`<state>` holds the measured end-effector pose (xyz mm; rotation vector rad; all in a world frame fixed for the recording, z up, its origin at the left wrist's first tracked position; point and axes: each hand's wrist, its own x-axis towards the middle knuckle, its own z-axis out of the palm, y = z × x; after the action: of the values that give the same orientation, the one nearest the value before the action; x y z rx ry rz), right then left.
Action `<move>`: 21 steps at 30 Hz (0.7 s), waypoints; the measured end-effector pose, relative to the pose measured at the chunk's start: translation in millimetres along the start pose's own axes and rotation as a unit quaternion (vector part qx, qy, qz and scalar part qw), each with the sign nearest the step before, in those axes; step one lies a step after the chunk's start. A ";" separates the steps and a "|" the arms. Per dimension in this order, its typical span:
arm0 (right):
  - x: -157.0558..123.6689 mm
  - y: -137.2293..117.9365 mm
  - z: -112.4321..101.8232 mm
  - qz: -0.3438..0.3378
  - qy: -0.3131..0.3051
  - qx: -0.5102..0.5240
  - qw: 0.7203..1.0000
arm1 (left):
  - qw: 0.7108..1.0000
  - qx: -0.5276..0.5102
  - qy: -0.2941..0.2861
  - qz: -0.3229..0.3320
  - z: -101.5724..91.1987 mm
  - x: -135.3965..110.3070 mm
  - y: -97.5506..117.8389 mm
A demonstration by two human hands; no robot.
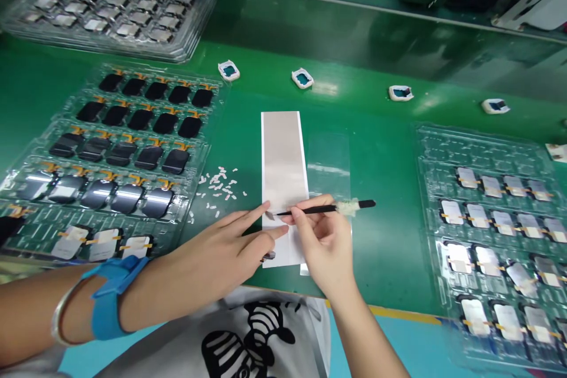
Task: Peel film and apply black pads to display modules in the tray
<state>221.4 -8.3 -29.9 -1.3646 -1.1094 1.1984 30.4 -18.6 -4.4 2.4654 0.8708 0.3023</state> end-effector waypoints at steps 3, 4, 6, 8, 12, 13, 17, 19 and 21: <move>-5.0 -6.1 3.9 -0.027 0.074 0.103 0.992 | 0.995 -0.077 0.033 -0.045 -7.0 3.0 -1.6; -7.9 -9.0 7.3 -0.051 0.110 0.130 0.984 | 0.988 -0.124 0.057 -0.074 -10.4 4.4 -2.2; -14.9 -15.1 17.2 -0.093 0.166 0.161 0.968 | 0.950 -0.256 0.113 -0.140 -16.9 7.3 -3.1; -22.0 -20.1 29.8 -0.126 0.190 0.171 0.958 | 0.882 -0.405 0.150 -0.186 -21.1 10.3 -2.9; -29.5 -21.8 50.8 -0.165 0.175 0.139 0.961 | 0.782 -0.570 0.157 -0.195 -19.6 13.3 -0.7; -29.6 -21.0 53.8 -0.170 0.165 0.126 0.963 | 0.773 -0.585 0.158 -0.190 -17.9 13.0 -0.2; -27.2 -17.5 57.6 -0.195 0.143 0.123 0.963 | 0.752 -0.617 0.158 -0.167 -12.0 9.9 0.1; -26.4 -16.5 57.5 -0.204 0.146 0.131 0.959 | 0.752 -0.620 0.154 -0.162 -11.5 9.1 0.0; -26.1 -15.6 57.6 -0.210 0.151 0.131 0.957 | 0.753 -0.621 0.152 -0.158 -12.3 9.2 0.2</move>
<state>161.0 -26.9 -14.1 -1.0010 -0.9239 0.7642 33.2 -8.2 6.5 1.0132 0.7816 0.8398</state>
